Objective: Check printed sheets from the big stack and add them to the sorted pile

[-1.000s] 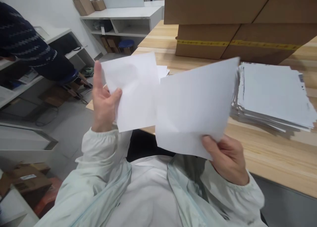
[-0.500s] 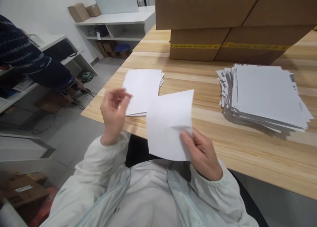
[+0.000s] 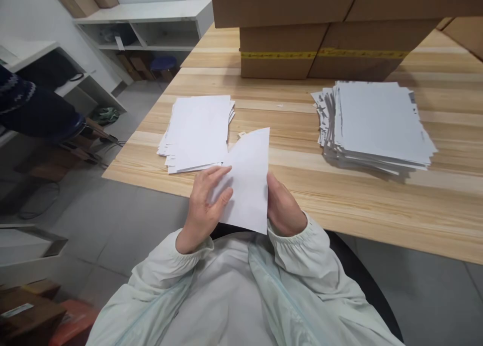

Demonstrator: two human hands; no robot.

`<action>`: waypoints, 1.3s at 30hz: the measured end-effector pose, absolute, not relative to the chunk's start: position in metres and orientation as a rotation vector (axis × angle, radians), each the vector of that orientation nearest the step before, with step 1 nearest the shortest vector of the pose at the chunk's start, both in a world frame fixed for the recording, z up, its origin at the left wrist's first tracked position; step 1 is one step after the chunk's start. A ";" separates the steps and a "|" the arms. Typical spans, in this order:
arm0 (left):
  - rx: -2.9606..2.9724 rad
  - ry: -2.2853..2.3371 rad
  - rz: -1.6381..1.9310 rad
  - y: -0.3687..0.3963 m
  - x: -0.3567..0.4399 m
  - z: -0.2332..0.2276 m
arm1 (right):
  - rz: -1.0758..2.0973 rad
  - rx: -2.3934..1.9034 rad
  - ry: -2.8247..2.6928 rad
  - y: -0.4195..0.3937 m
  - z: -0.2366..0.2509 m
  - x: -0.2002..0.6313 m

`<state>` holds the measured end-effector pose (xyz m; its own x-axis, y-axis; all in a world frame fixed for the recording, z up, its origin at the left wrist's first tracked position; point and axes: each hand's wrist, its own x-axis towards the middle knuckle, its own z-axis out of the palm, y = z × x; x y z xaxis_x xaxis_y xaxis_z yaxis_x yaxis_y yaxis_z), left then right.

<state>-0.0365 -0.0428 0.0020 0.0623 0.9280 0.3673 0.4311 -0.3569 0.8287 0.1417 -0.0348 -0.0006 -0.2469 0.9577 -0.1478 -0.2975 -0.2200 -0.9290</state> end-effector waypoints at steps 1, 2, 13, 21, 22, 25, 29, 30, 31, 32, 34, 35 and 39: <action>1.929 1.372 1.222 -0.043 -0.036 0.001 | 1.636 -1.022 -0.994 -0.033 -0.003 0.142; 1.987 1.371 1.169 -0.043 -0.036 -0.001 | 1.623 -1.066 -0.975 -0.031 -0.005 0.142; 1.177 1.148 1.234 -0.038 -0.041 -0.007 | 1.447 -1.185 -0.941 -0.035 -0.005 0.176; 1.445 1.294 1.383 -0.045 -0.035 -0.006 | 1.387 -1.087 -1.267 -0.035 -0.007 0.172; 1.484 1.353 1.416 -0.045 -0.035 -0.008 | 1.359 -1.070 -1.306 -0.035 -0.008 0.169; 1.533 1.424 1.409 -0.047 -0.037 -0.009 | 1.244 -1.036 -1.458 -0.041 -0.009 0.160; 1.442 1.330 1.265 -0.050 -0.034 -0.003 | 1.078 -1.017 -1.766 -0.054 -0.011 0.138; 1.397 1.307 1.241 -0.051 -0.032 -0.002 | 1.026 -1.006 -1.843 -0.056 -0.012 0.132; 1.357 1.291 1.224 -0.051 -0.031 -0.002 | 0.969 -0.995 -1.905 -0.058 -0.013 0.126; 1.326 1.287 1.216 -0.051 -0.030 -0.001 | 0.921 -0.990 -1.948 -0.060 -0.014 0.122; 1.294 1.301 1.214 -0.052 -0.030 -0.001 | 0.879 -0.989 -1.984 -0.060 -0.016 0.116; 1.284 1.312 1.211 -0.051 -0.030 -0.001 | 0.879 -0.991 -1.986 -0.060 -0.017 0.115; 1.262 1.332 1.202 -0.050 -0.032 -0.003 | 0.931 -0.990 -1.967 -0.058 -0.017 0.117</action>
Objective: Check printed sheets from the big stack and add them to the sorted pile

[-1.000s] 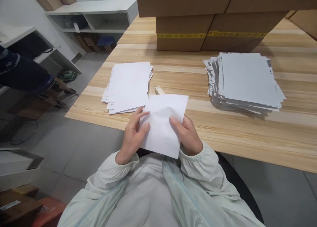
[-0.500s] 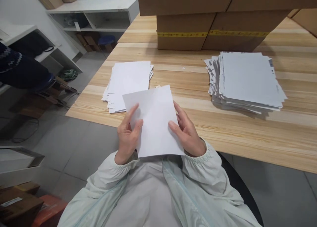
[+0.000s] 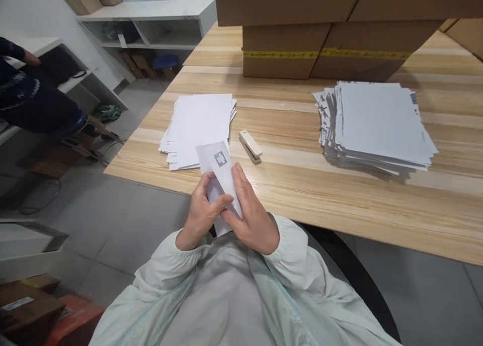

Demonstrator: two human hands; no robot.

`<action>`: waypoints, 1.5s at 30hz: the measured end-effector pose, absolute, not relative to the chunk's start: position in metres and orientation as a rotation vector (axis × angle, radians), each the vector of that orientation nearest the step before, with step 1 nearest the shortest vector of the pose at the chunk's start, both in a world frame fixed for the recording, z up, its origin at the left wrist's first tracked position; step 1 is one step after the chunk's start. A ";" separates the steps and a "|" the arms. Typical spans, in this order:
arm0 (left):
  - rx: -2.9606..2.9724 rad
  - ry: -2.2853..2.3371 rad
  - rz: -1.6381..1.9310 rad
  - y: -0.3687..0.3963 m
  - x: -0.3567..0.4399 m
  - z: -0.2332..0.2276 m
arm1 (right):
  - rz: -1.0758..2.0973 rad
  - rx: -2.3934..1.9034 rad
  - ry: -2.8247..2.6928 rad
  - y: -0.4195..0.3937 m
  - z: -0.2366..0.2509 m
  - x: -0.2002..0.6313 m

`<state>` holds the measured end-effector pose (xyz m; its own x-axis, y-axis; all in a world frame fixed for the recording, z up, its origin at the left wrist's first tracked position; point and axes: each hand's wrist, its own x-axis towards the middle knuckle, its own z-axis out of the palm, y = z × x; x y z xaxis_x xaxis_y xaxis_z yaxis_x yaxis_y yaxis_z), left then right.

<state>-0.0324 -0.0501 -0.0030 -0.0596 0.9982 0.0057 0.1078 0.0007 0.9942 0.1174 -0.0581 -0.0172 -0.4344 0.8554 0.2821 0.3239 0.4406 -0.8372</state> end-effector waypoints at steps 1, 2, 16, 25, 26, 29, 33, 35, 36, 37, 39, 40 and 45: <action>1.261 1.325 1.202 -0.050 -0.033 -0.004 | 0.944 -0.990 -1.962 -0.058 -0.017 0.118; 1.262 1.315 1.200 -0.050 -0.034 -0.004 | 0.955 -0.991 -1.959 -0.058 -0.016 0.119; 0.985 1.213 1.251 -0.048 -0.039 -0.012 | 1.163 -1.018 -1.732 -0.059 -0.009 0.130; 0.815 1.138 1.401 -0.046 -0.047 -0.015 | 0.919 -1.141 -1.611 -0.059 -0.011 0.163; 0.846 1.160 1.409 -0.047 -0.047 -0.014 | 0.900 -1.145 -1.696 -0.060 -0.009 0.164; 1.038 1.277 1.419 -0.051 -0.043 -0.010 | 0.823 -1.173 -1.927 -0.068 -0.006 0.159; 1.234 1.389 1.387 -0.058 -0.037 -0.002 | 0.595 -1.308 -2.045 -0.075 -0.006 0.138; 1.277 1.404 1.372 -0.061 -0.035 0.001 | 0.475 -1.349 -2.021 -0.077 -0.008 0.130; 1.294 1.409 1.365 -0.062 -0.034 0.003 | 0.427 -1.359 -1.995 -0.077 -0.009 0.127; 1.308 1.417 1.362 -0.062 -0.033 0.004 | 0.392 -1.363 -1.974 -0.076 -0.010 0.125; 1.329 1.451 1.363 -0.063 -0.032 0.006 | 0.356 -1.366 -1.974 -0.076 -0.012 0.125; 1.338 1.475 1.364 -0.063 -0.032 0.006 | 0.343 -1.370 -1.993 -0.076 -0.013 0.125; 1.351 1.552 1.361 -0.064 -0.029 0.007 | 0.200 -1.390 -2.062 -0.080 -0.016 0.120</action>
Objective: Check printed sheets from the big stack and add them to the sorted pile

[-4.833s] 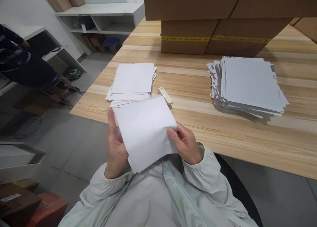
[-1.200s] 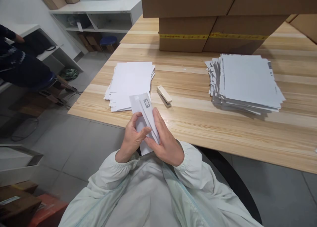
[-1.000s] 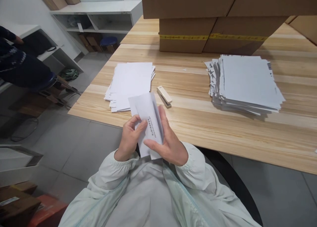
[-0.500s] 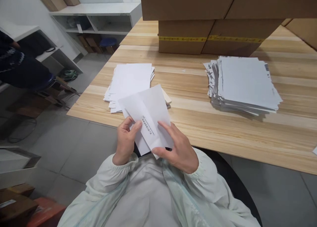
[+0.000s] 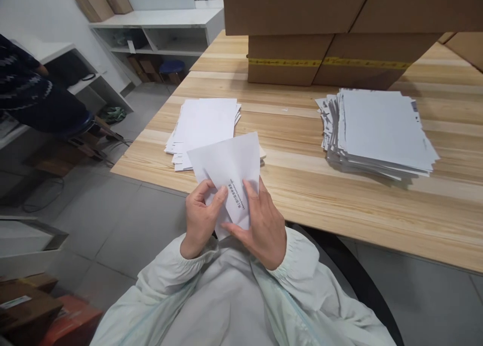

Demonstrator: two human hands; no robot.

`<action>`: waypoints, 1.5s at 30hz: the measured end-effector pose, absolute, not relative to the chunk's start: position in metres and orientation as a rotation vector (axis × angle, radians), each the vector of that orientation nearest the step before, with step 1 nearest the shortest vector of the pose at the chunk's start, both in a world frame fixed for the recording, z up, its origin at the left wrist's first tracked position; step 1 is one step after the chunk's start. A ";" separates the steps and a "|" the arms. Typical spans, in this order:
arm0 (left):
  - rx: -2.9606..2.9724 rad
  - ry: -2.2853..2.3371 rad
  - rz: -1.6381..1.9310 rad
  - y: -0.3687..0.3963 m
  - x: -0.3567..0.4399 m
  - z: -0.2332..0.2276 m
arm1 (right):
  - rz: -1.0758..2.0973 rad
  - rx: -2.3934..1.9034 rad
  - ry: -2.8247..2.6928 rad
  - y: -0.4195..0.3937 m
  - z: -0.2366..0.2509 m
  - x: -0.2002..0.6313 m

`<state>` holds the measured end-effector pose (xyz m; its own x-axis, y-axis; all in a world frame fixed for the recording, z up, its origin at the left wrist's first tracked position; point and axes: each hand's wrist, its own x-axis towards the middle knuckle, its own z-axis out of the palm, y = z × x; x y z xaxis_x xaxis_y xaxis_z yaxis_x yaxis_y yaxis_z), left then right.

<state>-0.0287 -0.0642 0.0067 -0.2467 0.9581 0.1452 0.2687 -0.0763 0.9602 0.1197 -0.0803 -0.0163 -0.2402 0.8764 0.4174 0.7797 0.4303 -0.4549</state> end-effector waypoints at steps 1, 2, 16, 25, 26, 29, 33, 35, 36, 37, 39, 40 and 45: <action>1.350 1.549 1.367 -0.065 -0.028 0.006 | 0.168 -1.394 -2.045 -0.082 -0.017 0.117; 1.351 1.541 1.373 -0.065 -0.029 0.006 | 0.142 -1.395 -2.021 -0.083 -0.018 0.115; 0.852 1.132 1.535 -0.059 -0.028 -0.011 | 1.240 -1.326 -0.961 -0.062 -0.026 0.153; 0.721 0.924 1.340 -0.059 -0.033 -0.004 | 1.390 -1.312 -0.865 -0.065 -0.022 0.156; 0.688 0.927 1.307 -0.059 -0.033 -0.005 | 1.360 -1.341 -0.918 -0.065 -0.023 0.159; 0.643 0.955 1.305 -0.061 -0.035 -0.009 | 1.190 -1.424 -1.086 -0.065 -0.027 0.167; 0.755 0.956 1.294 -0.063 -0.035 -0.006 | 0.992 -1.435 -1.253 -0.068 -0.026 0.166; 0.936 0.972 1.182 -0.058 -0.035 0.007 | 0.872 -1.351 -1.247 -0.067 -0.020 0.163; 1.054 0.981 1.127 -0.053 -0.035 0.015 | 0.788 -1.286 -1.212 -0.065 -0.015 0.163; 1.187 0.979 1.089 -0.047 -0.035 0.026 | 0.698 -1.213 -1.169 -0.061 -0.009 0.163; 1.409 0.951 1.142 -0.033 -0.034 0.046 | 0.539 -1.070 -1.101 -0.049 0.005 0.166; 1.491 0.935 1.163 -0.026 -0.033 0.055 | 0.495 -1.009 -1.093 -0.042 0.011 0.169; 1.637 0.860 1.218 -0.002 -0.022 0.059 | 0.554 -1.001 -1.164 -0.014 0.015 0.189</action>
